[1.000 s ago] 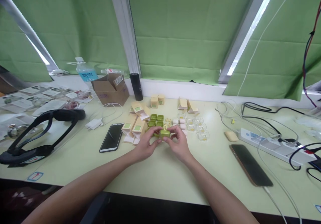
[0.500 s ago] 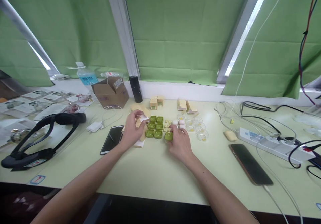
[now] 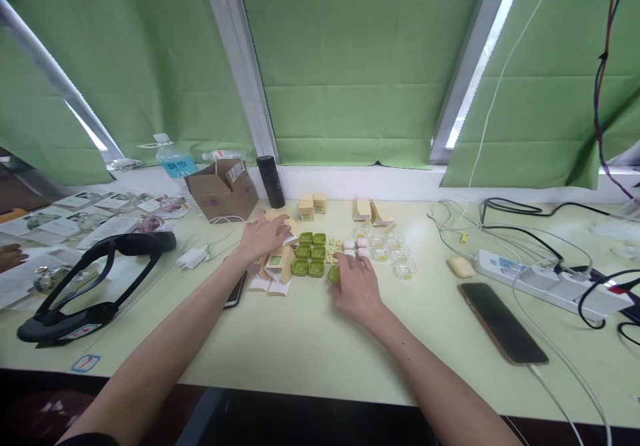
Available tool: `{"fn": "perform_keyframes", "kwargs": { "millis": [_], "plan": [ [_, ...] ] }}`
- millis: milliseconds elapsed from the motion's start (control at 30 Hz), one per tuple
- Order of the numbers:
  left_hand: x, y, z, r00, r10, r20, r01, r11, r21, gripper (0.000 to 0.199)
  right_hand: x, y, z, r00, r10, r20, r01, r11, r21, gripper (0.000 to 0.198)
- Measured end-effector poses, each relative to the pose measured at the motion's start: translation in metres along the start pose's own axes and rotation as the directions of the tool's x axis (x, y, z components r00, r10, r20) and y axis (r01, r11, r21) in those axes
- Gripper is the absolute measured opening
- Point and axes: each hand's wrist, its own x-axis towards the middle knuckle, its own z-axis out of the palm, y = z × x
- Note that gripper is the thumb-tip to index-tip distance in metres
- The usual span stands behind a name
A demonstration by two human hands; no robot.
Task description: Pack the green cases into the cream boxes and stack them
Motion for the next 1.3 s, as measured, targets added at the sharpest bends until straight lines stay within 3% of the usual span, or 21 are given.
{"fn": "perform_keyframes", "kwargs": {
  "millis": [133,233,300,433,567,733,933,1000,1133,1200,1300],
  "plan": [
    [0.002,0.01,0.002,1.0,-0.008,-0.017,0.009,0.999,0.034,0.045,-0.002,0.001,-0.002,0.964,-0.106,-0.244,0.113,0.994,0.015,0.054],
    [-0.008,0.018,-0.002,0.981,0.041,-0.187,-0.032,0.998,0.05,0.042,-0.003,0.001,-0.004,0.894,-0.165,-0.417,0.2,0.979,0.041,0.05],
    [-0.021,0.026,-0.005,0.934,0.113,-0.338,-0.104,0.994,0.046,0.041,-0.004,0.0,-0.006,0.858,-0.184,-0.479,0.251,0.965,0.079,0.047],
    [-0.055,0.046,-0.003,0.797,0.303,-0.523,-0.331,0.943,0.041,0.035,-0.004,-0.004,-0.008,0.854,-0.204,-0.479,0.336,0.918,0.208,0.05],
    [-0.076,0.062,0.011,0.656,0.419,-0.627,-0.484,0.872,0.077,0.027,-0.003,-0.005,-0.005,0.865,-0.207,-0.457,0.367,0.882,0.295,0.061],
    [-0.079,0.066,0.027,0.561,0.449,-0.696,-0.562,0.823,0.078,0.041,-0.004,-0.006,0.0,0.882,-0.251,-0.4,0.396,0.854,0.337,0.077],
    [-0.082,0.067,0.041,0.451,0.463,-0.763,-0.604,0.788,0.121,0.047,-0.005,-0.009,0.002,0.867,-0.298,-0.398,0.447,0.818,0.361,0.081],
    [-0.085,0.068,0.044,0.445,0.463,-0.766,-0.633,0.768,0.097,0.047,-0.004,-0.008,0.002,0.864,-0.304,-0.401,0.458,0.805,0.378,0.08],
    [-0.089,0.069,0.041,0.516,0.46,-0.722,-0.735,0.671,-0.098,0.053,-0.002,-0.003,0.0,0.87,-0.262,-0.417,0.447,0.775,0.446,0.071],
    [-0.088,0.066,0.034,0.575,0.43,-0.696,-0.759,0.598,-0.258,0.052,-0.001,0.0,-0.002,0.87,-0.21,-0.446,0.43,0.765,0.479,0.064],
    [-0.085,0.058,0.024,0.7,0.376,-0.607,-0.704,0.507,-0.497,0.039,0.0,0.004,-0.007,0.881,-0.116,-0.458,0.38,0.75,0.542,0.053]
  ]
}}
